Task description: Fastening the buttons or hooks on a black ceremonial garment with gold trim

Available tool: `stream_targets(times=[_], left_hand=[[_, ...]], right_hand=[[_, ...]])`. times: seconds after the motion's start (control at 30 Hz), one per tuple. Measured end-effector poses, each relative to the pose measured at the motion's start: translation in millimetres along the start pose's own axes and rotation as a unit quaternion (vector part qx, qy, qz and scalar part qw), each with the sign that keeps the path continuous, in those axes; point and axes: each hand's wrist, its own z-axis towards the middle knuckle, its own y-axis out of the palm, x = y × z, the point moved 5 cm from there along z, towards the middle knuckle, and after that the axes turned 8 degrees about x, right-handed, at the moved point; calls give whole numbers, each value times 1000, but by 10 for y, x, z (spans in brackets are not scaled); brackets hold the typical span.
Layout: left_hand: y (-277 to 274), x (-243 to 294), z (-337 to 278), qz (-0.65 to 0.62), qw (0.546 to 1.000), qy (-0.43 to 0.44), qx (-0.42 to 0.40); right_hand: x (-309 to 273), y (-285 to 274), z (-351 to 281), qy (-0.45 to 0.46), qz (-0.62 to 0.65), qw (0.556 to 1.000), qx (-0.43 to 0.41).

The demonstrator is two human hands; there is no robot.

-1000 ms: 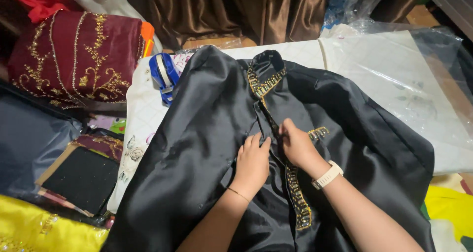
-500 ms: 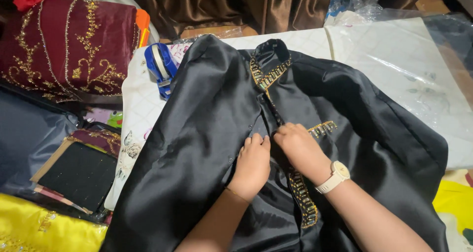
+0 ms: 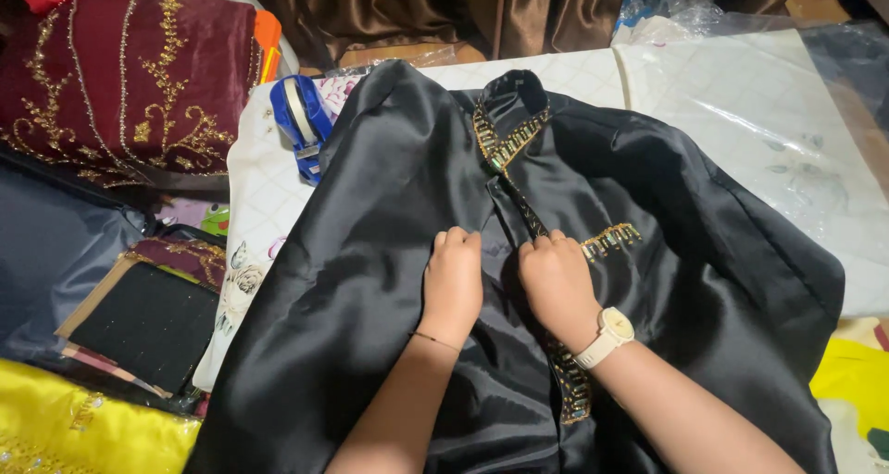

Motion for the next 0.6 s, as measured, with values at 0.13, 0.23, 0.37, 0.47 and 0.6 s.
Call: stream_targets(times=[0.13, 0.23, 0.37, 0.47, 0.6], left_hand=[[78, 2, 15, 36, 999, -5, 9], [137, -26, 17, 68, 998, -14, 8], [135, -26, 45, 74, 997, -36, 1], [151, -25, 50, 109, 993, -36, 15], [122, -28, 71, 87, 996, -32, 19]], right_hand=[[69, -22, 13, 22, -23, 999, 41], [260, 75, -29, 88, 54, 995, -18], [241, 37, 5, 77, 8, 996, -37], [230, 27, 7, 76, 14, 995, -69], [457, 129, -4, 192, 141, 961, -141]])
